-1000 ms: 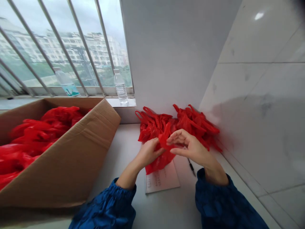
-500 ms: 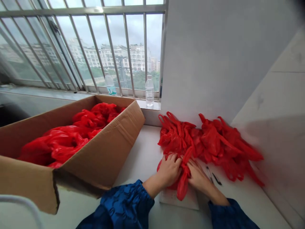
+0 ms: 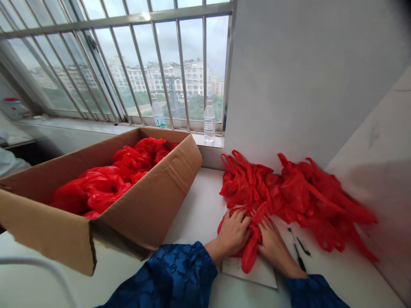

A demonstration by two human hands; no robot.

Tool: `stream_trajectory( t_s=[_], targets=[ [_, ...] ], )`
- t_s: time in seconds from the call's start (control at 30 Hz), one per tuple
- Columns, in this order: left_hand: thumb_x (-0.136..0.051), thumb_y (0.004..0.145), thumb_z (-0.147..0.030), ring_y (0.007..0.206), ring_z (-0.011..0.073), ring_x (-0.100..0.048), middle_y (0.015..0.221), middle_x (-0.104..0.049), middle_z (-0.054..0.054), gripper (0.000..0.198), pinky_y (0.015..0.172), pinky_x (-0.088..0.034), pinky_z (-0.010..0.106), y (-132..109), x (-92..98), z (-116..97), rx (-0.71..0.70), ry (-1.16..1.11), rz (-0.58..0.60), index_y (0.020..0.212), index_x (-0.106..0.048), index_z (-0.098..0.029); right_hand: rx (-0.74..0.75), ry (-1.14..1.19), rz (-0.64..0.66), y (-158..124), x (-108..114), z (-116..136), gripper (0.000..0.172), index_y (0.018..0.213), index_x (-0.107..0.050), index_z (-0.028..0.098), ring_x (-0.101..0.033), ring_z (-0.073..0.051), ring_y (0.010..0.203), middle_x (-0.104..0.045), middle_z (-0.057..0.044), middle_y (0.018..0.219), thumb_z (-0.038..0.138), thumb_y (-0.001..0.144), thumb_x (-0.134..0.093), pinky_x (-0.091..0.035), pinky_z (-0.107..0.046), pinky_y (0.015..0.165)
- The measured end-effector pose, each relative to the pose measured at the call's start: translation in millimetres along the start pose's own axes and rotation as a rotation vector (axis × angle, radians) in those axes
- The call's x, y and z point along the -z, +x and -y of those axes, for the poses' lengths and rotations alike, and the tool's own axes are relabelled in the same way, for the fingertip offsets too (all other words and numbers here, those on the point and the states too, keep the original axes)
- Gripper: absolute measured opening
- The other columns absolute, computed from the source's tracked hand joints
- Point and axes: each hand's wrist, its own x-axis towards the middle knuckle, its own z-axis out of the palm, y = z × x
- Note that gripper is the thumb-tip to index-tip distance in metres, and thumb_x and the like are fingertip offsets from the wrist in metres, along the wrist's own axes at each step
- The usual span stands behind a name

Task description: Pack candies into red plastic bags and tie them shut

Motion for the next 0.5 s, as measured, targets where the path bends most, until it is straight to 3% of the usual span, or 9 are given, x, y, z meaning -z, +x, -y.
stream_trajectory(
  t_s=[0.17, 0.27, 0.3, 0.4, 0.43, 0.5],
  targets=[
    [-0.05, 0.098, -0.023, 0.127, 0.0228, -0.053, 0.134, -0.061, 0.008, 0.016, 0.105, -0.041, 0.04, 3.2, 26.9, -5.3, 0.004, -0.093, -0.042, 0.108, -0.062, -0.02, 0.015, 0.057, -0.066, 6.1, 26.9, 5.0, 0.039, 0.112, -0.07, 0.019, -0.06, -0.036, 0.122, -0.069, -0.016, 0.123, 0.023, 0.076, -0.054, -0.043, -0.057, 0.109],
    [-0.051, 0.096, -0.025, 0.103, 0.0203, -0.063, 0.107, -0.069, 0.007, 0.01, 0.092, -0.047, 0.033, -2.4, 59.6, -19.6, 0.0, -0.125, -0.082, 0.095, -0.059, -0.018, -0.023, 0.145, -0.172, 8.8, 60.4, 19.4, 0.023, 0.09, -0.07, 0.026, -0.069, -0.033, 0.096, -0.074, -0.01, 0.097, 0.021, 0.077, -0.051, -0.054, -0.05, 0.09],
    [-0.056, 0.094, -0.03, 0.096, 0.0205, -0.065, 0.1, -0.07, 0.006, 0.012, 0.088, -0.048, 0.032, -6.8, 71.0, -25.9, -0.02, -0.135, -0.088, 0.095, -0.058, -0.018, -0.047, 0.202, -0.181, 8.2, 72.0, 27.3, 0.017, 0.083, -0.067, 0.026, -0.069, -0.03, 0.085, -0.073, -0.008, 0.086, 0.022, 0.078, -0.051, -0.057, -0.044, 0.078],
    [-0.072, 0.077, -0.059, 0.089, 0.0255, -0.066, 0.104, -0.07, 0.008, 0.055, 0.078, -0.049, 0.033, -26.8, 102.4, -46.2, -0.128, -0.155, -0.063, 0.11, -0.054, -0.019, -0.051, 0.359, -0.118, -0.4, 101.2, 59.6, 0.016, 0.065, -0.059, 0.027, -0.062, -0.025, 0.061, -0.064, -0.003, 0.065, 0.035, 0.079, -0.058, -0.051, -0.032, 0.052],
    [-0.073, 0.073, -0.064, 0.085, 0.0267, -0.067, 0.101, -0.07, 0.009, 0.061, 0.074, -0.049, 0.034, -35.1, 112.6, -52.6, -0.149, -0.128, -0.042, 0.11, -0.054, -0.019, -0.038, 0.42, -0.102, -5.3, 108.1, 72.3, 0.019, 0.066, -0.061, 0.027, -0.063, -0.025, 0.062, -0.064, -0.004, 0.065, 0.039, 0.08, -0.06, -0.051, -0.031, 0.052],
    [-0.07, 0.078, -0.063, 0.073, 0.0252, -0.066, 0.087, -0.07, 0.007, 0.053, 0.067, -0.046, 0.034, -54.0, 136.1, -64.3, -0.168, -0.056, 0.012, 0.102, -0.054, -0.019, -0.04, 0.533, -0.132, -16.8, 118.1, 97.6, 0.023, 0.072, -0.065, 0.028, -0.064, -0.026, 0.066, -0.065, -0.005, 0.07, 0.048, 0.083, -0.061, -0.052, -0.032, 0.056]
  ],
)
